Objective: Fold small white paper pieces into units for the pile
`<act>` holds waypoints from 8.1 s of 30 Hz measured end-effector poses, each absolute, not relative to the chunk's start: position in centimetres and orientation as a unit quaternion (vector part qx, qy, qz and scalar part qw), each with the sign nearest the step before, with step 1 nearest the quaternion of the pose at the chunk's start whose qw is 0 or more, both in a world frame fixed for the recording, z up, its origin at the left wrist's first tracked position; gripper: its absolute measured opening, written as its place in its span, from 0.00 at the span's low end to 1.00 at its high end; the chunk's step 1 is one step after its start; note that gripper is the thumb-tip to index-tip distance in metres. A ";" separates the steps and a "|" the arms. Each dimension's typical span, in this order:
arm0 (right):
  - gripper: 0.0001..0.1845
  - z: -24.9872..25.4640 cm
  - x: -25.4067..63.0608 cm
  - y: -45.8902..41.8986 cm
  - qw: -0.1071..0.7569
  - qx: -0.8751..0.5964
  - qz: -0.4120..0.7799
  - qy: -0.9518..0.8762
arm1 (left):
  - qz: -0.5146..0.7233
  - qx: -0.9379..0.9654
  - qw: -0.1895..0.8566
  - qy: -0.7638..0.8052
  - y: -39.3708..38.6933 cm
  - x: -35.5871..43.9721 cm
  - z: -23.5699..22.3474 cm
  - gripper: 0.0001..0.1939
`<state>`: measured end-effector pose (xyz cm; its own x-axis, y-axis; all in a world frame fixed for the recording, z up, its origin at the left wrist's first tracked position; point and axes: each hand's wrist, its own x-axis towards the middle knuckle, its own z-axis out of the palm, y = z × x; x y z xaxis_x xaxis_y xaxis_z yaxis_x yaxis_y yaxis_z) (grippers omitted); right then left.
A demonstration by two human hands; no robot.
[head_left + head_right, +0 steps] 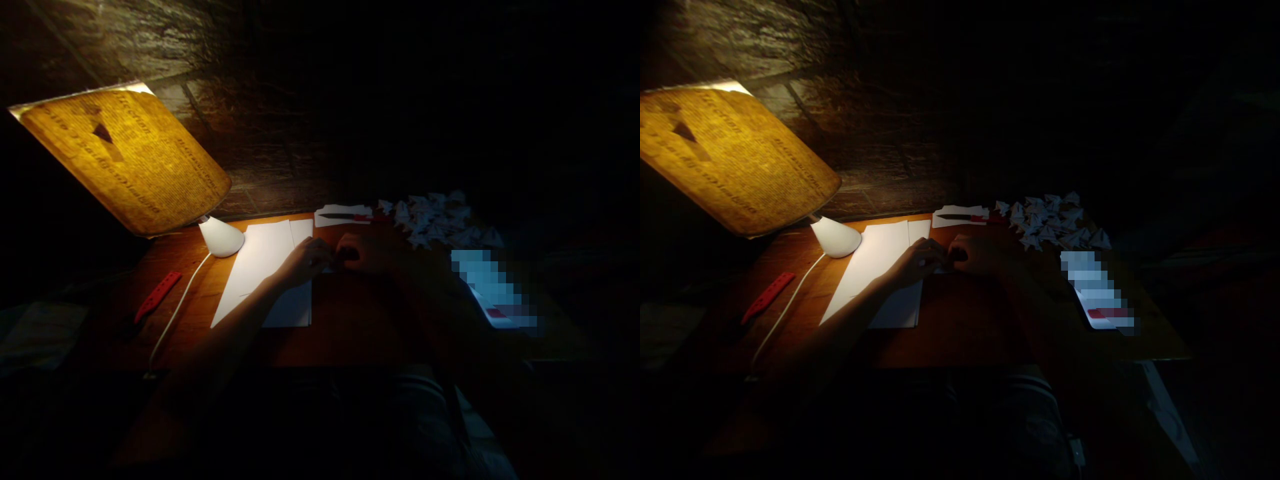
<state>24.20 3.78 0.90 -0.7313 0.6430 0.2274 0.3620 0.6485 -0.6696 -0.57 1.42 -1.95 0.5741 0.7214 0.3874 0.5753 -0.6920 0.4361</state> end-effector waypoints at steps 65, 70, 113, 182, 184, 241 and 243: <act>0.04 1.5 24.4 3.5 0.236 -0.352 0.206 -0.882 | 0.267 0.902 0.107 0.323 0.7 0.4 -1.5 0.09; 0.06 1.7 24.5 3.3 0.235 -0.361 0.189 -0.882 | 0.256 0.911 0.095 0.309 0.4 0.4 -1.2 0.12; 0.07 0.2 25.6 5.4 0.265 -0.261 0.310 -0.875 | 0.274 0.905 0.149 0.290 -0.2 0.2 -0.5 0.09; 0.05 1.4 23.3 3.6 0.252 -0.448 0.258 -0.818 | 0.230 0.922 0.109 0.290 -1.3 0.8 1.8 0.11; 0.05 1.4 23.3 3.6 0.252 -0.448 0.256 -0.818 | 0.232 0.922 0.115 0.289 -1.3 0.8 1.8 0.11; 0.07 0.5 22.8 4.3 0.259 -0.478 0.253 -0.800 | 0.211 0.929 0.100 0.288 -0.9 0.9 1.4 0.12; 0.07 0.4 22.9 4.4 0.262 -0.472 0.254 -0.803 | 0.209 0.930 0.104 0.285 -1.0 1.0 1.5 0.12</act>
<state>22.88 4.44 0.39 -0.4178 0.8904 0.1807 0.6244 0.4259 -0.6547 1.00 -0.96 1.54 0.7497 0.5737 0.3299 0.4864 -0.8157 0.3131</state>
